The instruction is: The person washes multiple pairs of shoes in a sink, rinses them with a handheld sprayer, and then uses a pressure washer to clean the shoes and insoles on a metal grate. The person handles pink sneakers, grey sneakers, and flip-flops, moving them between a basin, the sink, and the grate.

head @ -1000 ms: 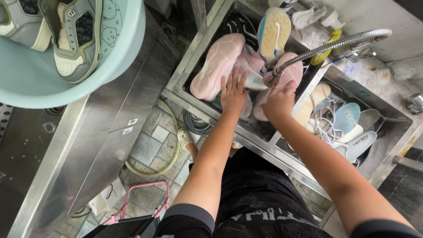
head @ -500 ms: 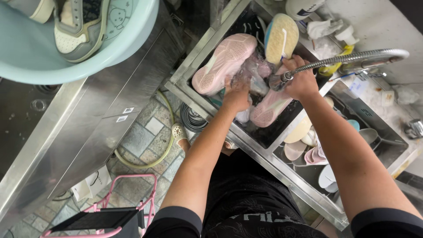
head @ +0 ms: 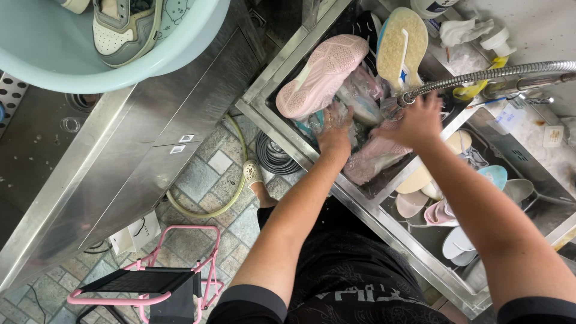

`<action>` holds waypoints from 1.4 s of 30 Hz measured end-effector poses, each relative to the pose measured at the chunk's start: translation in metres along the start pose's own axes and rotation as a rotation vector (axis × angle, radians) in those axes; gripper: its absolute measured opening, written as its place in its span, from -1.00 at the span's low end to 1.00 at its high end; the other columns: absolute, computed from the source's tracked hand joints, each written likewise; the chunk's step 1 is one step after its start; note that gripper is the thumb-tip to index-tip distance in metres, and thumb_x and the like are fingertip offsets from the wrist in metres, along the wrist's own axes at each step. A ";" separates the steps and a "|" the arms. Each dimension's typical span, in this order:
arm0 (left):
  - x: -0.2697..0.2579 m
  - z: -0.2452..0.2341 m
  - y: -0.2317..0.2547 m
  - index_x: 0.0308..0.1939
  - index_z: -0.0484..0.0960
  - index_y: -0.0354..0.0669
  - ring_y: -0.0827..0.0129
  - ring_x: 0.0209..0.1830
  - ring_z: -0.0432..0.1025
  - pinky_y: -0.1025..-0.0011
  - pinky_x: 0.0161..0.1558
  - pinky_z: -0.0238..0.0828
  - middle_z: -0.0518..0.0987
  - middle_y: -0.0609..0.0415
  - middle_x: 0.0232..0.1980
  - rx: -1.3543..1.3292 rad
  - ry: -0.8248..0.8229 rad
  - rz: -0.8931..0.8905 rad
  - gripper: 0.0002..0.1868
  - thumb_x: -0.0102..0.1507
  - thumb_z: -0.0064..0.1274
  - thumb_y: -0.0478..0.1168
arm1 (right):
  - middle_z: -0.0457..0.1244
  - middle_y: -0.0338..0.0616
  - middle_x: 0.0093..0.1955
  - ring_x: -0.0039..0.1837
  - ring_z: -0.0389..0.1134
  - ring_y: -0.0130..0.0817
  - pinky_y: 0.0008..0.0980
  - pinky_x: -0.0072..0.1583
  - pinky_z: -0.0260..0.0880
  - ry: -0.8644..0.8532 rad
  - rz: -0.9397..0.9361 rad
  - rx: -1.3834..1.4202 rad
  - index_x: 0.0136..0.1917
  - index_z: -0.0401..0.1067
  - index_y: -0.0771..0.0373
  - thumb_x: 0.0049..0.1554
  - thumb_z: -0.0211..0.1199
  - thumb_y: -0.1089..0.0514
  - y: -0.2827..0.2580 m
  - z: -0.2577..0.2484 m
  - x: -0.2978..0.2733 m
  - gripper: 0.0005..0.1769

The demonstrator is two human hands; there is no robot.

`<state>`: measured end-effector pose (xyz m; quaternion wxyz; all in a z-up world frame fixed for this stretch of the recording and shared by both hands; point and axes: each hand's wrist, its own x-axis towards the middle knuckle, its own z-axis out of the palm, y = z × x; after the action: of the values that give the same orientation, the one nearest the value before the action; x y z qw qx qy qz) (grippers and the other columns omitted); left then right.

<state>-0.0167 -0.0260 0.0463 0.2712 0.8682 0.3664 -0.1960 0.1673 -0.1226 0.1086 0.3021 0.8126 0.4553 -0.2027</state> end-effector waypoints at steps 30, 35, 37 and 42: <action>0.000 -0.067 -0.045 0.60 -0.44 0.21 -0.22 0.62 -0.22 -0.43 0.40 -0.32 -0.31 -0.25 0.66 0.073 0.456 0.076 0.35 0.08 0.36 0.13 | -0.03 0.22 0.63 0.61 0.02 0.20 0.04 0.56 -0.02 0.600 -0.070 0.412 0.71 -0.14 -0.06 0.00 0.45 -0.19 -0.007 0.023 0.026 0.19; -0.034 -0.100 -0.025 0.55 -0.52 0.13 -0.24 0.69 -0.45 -0.50 0.45 -0.46 -0.42 -0.20 0.68 -0.032 0.185 0.051 0.69 -0.24 0.54 0.33 | -0.08 0.37 0.62 0.53 0.07 0.34 0.06 0.47 0.14 0.721 -0.180 0.652 0.66 -0.28 0.14 -0.03 0.54 -0.31 0.005 0.004 0.036 0.35; -0.025 -0.104 -0.033 0.57 -0.55 0.18 -0.13 0.69 -0.40 -0.42 0.51 -0.40 -0.39 -0.13 0.70 0.067 0.164 0.044 0.74 -0.28 0.56 0.28 | -0.06 0.44 0.56 0.47 0.12 0.39 0.05 0.41 0.22 0.734 -0.240 0.662 0.69 -0.38 0.15 -0.07 0.57 -0.28 0.005 0.001 0.033 0.45; 0.007 -0.103 -0.042 0.55 -0.59 0.23 -0.03 0.70 -0.34 -0.32 0.52 -0.30 -0.35 -0.01 0.70 0.072 0.117 0.026 0.75 -0.29 0.57 0.27 | 0.11 0.38 0.37 0.26 0.29 0.30 0.06 0.21 0.40 0.463 -0.191 0.501 0.81 -0.45 -0.02 0.06 0.43 0.09 0.016 -0.013 0.048 0.35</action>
<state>-0.0285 0.0654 0.1090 0.2205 0.8920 0.3632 -0.1542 0.2065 -0.0904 0.0939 -0.0379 0.8397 0.5217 -0.1456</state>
